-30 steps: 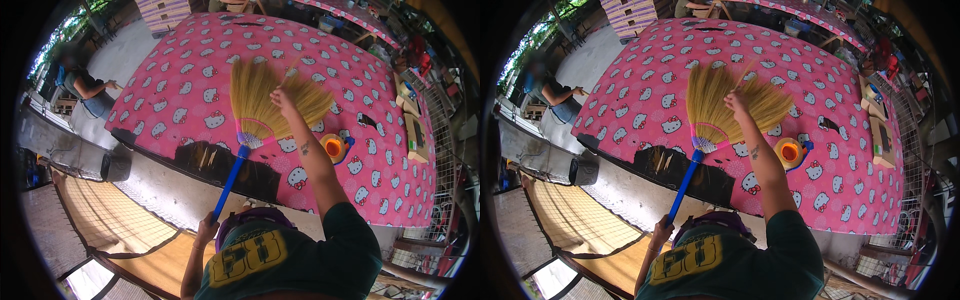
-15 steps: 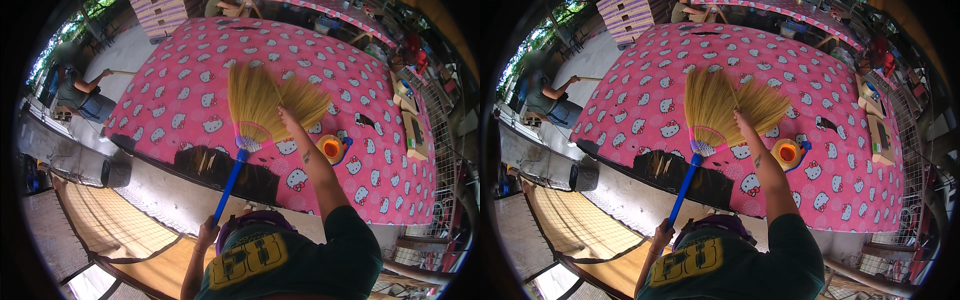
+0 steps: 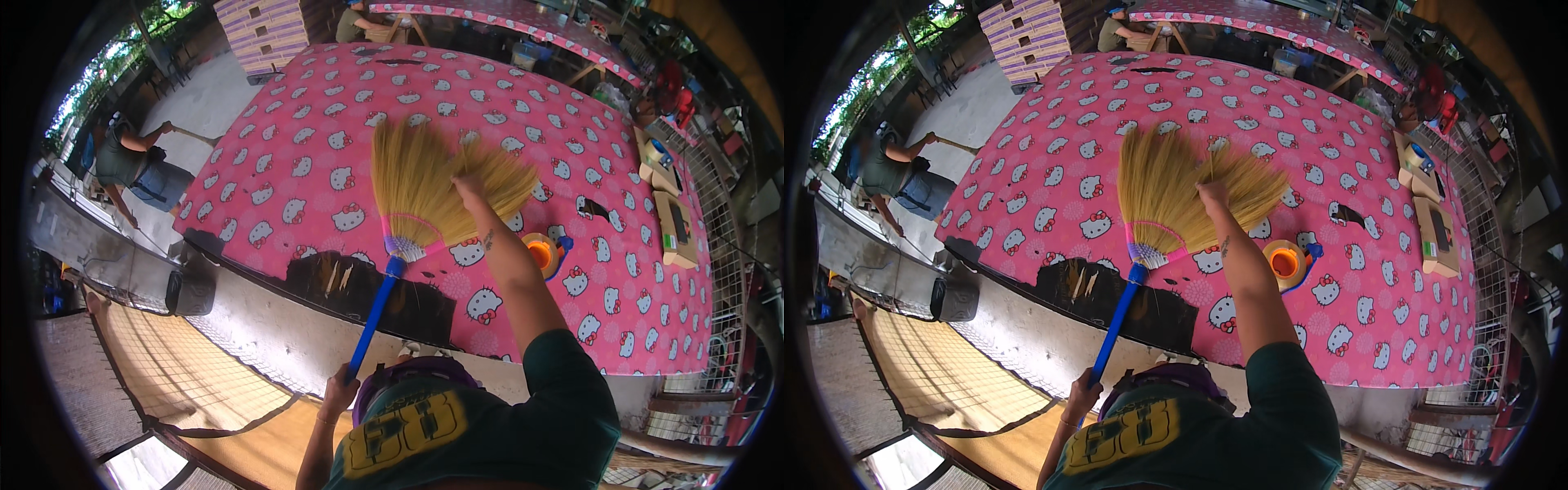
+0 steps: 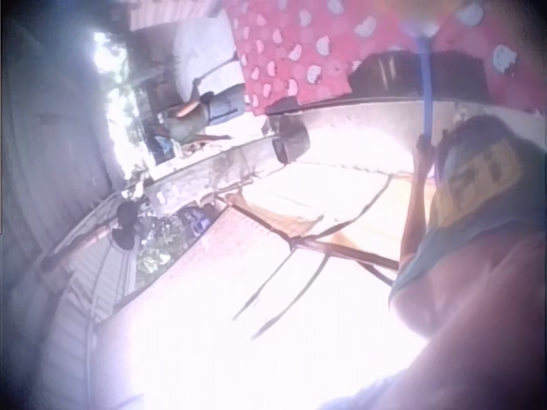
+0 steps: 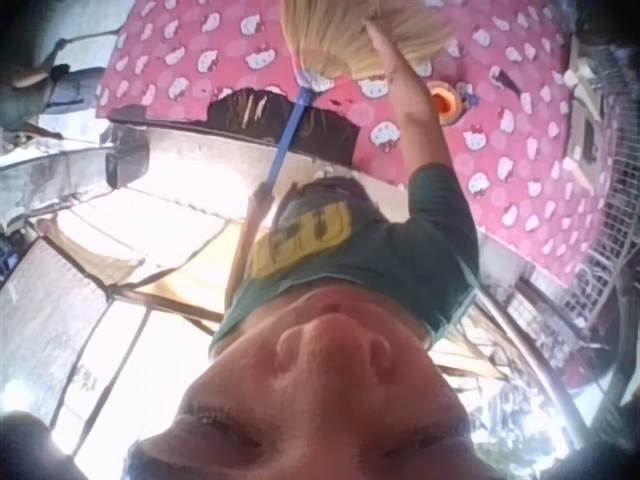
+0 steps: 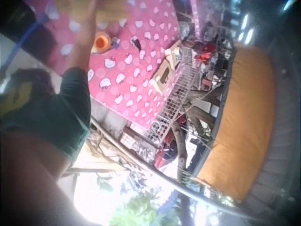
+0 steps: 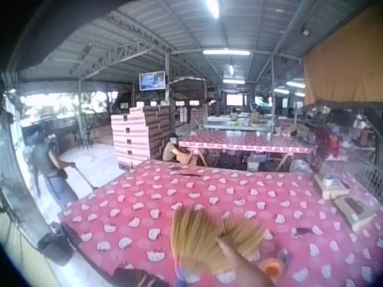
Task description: The person picks up a sheet of board from a table and places it into an open cardboard box before sweeping a section of the floor and table with a broom, then retrieves several small items from a bag and moves a plastic stool.
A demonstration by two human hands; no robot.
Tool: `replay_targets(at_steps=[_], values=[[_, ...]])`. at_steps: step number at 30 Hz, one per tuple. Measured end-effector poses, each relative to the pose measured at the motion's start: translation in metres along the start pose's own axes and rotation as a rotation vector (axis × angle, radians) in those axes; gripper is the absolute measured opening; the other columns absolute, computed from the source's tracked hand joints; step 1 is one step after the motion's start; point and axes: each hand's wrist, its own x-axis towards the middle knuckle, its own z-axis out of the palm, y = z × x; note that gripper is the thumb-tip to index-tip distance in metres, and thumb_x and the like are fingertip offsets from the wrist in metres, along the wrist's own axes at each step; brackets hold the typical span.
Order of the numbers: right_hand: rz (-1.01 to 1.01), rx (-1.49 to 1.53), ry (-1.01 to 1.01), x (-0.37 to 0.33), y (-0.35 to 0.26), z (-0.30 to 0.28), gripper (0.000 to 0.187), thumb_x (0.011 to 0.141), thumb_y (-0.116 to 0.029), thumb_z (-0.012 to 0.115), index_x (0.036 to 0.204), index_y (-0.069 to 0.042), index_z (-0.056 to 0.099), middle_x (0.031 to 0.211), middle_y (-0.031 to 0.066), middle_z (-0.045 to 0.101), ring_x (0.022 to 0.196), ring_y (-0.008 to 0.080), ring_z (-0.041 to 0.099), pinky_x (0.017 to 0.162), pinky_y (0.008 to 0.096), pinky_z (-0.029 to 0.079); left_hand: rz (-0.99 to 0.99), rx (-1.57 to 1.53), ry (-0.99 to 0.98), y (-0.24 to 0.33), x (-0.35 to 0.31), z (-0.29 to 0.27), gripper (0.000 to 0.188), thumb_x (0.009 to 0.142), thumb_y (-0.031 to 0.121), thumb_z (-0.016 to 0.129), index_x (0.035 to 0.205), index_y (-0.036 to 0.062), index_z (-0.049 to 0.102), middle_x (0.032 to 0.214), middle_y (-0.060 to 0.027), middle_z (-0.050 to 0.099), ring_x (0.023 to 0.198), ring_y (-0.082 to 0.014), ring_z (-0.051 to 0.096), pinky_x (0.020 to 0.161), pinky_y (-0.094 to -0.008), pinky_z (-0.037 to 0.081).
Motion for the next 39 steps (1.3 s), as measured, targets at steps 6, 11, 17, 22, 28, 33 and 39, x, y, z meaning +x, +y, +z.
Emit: replay_targets(at_steps=[6,11,17,22,28,33,39], values=[[0.24,0.145,0.018,0.026,-0.004,0.005,0.041,0.078,-0.023,0.075,0.108,0.004,0.065,0.092,0.0175,0.067,0.089,0.0294,0.065,0.069,0.0459,0.05,0.021,0.019,0.017,0.001,0.0,0.002,0.04,0.08,0.008,0.059,0.12,0.0059,0.058,0.077,-0.0247,0.063,0.073,-0.0427,0.065,0.062,-0.0458,0.05],[0.086,0.484,0.004,0.031,0.008,-0.004,0.034,0.078,-0.024,0.076,0.103,-0.003,0.064,0.071,0.0057,0.056,0.058,0.0188,0.052,0.05,0.0384,0.043,0.06,-0.012,0.025,0.001,0.001,0.007,0.039,0.081,0.009,0.058,0.12,0.0062,0.058,0.075,-0.0246,0.063,0.071,-0.0427,0.065,0.061,-0.0455,0.05],[-0.01,0.558,-0.003,-0.029,-0.005,0.009,0.032,0.082,-0.03,0.076,0.091,-0.002,0.065,0.061,0.0013,0.052,0.048,0.0136,0.047,0.044,0.0342,0.037,-0.006,0.002,0.015,-0.007,-0.005,0.004,0.039,0.081,0.009,0.059,0.119,0.0071,0.058,0.079,-0.0256,0.064,0.075,-0.0441,0.065,0.062,-0.0466,0.05],[0.102,0.524,-0.06,-0.025,0.012,0.003,0.029,0.08,-0.032,0.079,0.09,-0.01,0.064,0.057,-0.0046,0.04,0.043,0.0081,0.036,0.039,0.0271,0.029,0.034,0.03,-0.014,0.005,0.001,-0.004,0.04,0.08,0.01,0.059,0.12,0.0072,0.057,0.082,-0.0263,0.064,0.081,-0.0455,0.064,0.066,-0.0478,0.051],[0.19,0.688,-0.191,-0.022,0.02,0.001,0.026,0.08,-0.031,0.08,0.083,-0.014,0.06,0.06,-0.0045,0.041,0.043,0.0074,0.033,0.04,0.0246,0.027,0.002,0.029,0.003,-0.002,0.001,-0.003,0.039,0.08,0.01,0.06,0.118,0.0069,0.058,0.082,-0.0254,0.064,0.08,-0.0447,0.064,0.066,-0.046,0.051],[0.141,0.72,-0.118,-0.029,0.005,-0.011,0.026,0.082,-0.034,0.076,0.088,-0.016,0.058,0.059,-0.0062,0.034,0.043,0.0061,0.03,0.04,0.0226,0.025,0.037,0.01,0.068,-0.007,0.006,-0.005,0.032,0.078,0.007,0.063,0.109,0.0047,0.061,0.072,-0.0203,0.063,0.066,-0.0363,0.065,0.06,-0.0413,0.05],[-0.115,1.118,0.104,-0.045,-0.033,-0.086,0.026,0.094,-0.038,0.061,0.102,-0.014,0.063,0.063,-0.0071,0.034,0.047,0.0044,0.031,0.042,0.0215,0.027,0.139,0.201,0.511,0.071,0.013,-0.106,0.021,0.079,0.004,0.06,0.1,0.0041,0.059,0.063,-0.0172,0.058,0.052,-0.0333,0.058,0.051,-0.0426,0.045]])
